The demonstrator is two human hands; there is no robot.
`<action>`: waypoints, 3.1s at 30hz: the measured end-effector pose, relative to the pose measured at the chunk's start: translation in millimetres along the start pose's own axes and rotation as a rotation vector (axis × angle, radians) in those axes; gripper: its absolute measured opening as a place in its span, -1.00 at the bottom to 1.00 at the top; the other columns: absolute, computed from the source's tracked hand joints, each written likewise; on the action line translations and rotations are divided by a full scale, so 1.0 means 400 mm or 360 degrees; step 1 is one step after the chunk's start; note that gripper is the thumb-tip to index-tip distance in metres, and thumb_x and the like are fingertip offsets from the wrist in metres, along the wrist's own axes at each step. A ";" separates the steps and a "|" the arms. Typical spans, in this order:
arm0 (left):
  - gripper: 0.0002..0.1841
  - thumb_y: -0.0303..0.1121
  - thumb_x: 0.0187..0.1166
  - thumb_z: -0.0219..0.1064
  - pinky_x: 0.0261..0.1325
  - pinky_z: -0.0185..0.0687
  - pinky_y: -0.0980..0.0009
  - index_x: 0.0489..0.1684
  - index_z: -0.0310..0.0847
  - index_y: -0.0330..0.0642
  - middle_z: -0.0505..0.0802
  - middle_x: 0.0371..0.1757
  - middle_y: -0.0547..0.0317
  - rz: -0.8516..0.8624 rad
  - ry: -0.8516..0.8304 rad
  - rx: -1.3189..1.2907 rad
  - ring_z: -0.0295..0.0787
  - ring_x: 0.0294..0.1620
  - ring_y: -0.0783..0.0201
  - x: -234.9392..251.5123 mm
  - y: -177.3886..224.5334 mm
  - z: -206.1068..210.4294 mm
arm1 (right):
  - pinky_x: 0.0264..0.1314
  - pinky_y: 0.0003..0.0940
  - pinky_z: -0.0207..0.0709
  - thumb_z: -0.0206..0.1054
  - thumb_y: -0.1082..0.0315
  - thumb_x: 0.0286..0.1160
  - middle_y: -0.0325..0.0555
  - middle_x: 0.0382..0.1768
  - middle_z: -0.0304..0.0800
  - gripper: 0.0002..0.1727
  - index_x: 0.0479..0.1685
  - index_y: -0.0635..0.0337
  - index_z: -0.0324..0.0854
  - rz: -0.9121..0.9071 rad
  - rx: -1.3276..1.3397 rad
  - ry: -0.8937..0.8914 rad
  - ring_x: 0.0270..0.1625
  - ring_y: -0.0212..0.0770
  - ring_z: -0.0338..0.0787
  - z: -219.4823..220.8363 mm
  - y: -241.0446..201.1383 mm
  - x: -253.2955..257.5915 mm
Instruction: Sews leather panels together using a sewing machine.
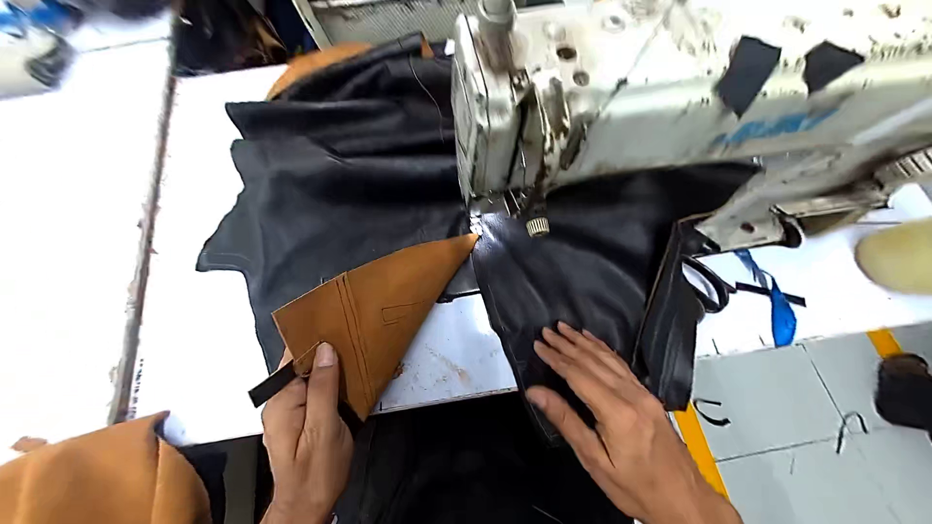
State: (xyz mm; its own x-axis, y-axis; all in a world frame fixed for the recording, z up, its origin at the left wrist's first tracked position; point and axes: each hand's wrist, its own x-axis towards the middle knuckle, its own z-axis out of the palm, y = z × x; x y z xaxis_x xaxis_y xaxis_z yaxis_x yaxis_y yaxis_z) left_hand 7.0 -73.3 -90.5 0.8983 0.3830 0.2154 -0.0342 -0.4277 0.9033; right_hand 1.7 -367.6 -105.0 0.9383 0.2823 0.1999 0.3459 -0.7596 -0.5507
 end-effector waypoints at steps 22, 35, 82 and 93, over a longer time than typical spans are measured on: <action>-0.10 0.61 0.49 -0.12 -0.10 0.66 0.22 0.11 0.86 0.02 0.90 -0.28 0.27 0.1016 -0.1319 0.0601 0.78 -0.25 0.31 0.040 -0.045 -0.044 | 0.94 0.18 -0.24 -0.19 -0.04 0.86 -0.22 0.90 0.04 -0.32 0.88 0.06 0.16 -0.0152 -0.0432 -0.0225 0.95 -0.09 -0.09 0.119 0.062 0.187; -0.57 -0.12 0.83 0.07 0.87 -0.17 -0.28 0.49 0.68 0.01 0.67 0.63 0.24 0.1052 -0.1176 0.0663 0.36 0.79 0.14 0.194 -0.105 0.206 | 0.92 0.15 -0.15 -0.16 0.10 0.90 -0.28 0.86 0.18 -0.42 0.85 -0.04 0.25 -0.0122 -0.0434 -0.0201 0.92 -0.06 0.03 0.112 0.079 0.239; -0.49 -0.03 0.84 -0.12 0.63 -0.33 -0.69 0.69 0.51 0.27 0.54 0.73 0.37 0.1180 -0.1187 0.0947 0.22 0.82 -0.13 0.224 -0.095 0.239 | 0.94 0.14 -0.21 -0.22 0.07 0.91 -0.26 0.84 0.22 -0.43 0.81 -0.13 0.32 -0.0042 -0.0521 -0.0234 0.92 -0.05 0.03 0.132 0.089 0.297; -0.49 0.03 0.81 -0.12 0.57 -0.35 -0.76 0.67 0.51 0.41 0.54 0.72 0.25 0.1195 -0.1173 0.1005 0.24 0.80 -0.17 0.256 -0.098 0.257 | 0.94 0.14 -0.25 -0.27 0.04 0.92 -0.26 0.84 0.22 -0.41 0.81 -0.13 0.32 0.0021 -0.0543 -0.0260 0.92 -0.07 0.03 0.141 0.092 0.334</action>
State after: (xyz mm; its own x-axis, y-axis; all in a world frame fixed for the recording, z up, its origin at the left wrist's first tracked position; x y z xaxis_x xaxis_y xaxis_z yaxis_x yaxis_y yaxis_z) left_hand 145.4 -101.5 -142.1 0.7869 -0.5963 0.1586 -0.6158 -0.7427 0.2629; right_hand 139.6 -324.8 -144.5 0.9392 0.3401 0.0477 0.3411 -0.9074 -0.2455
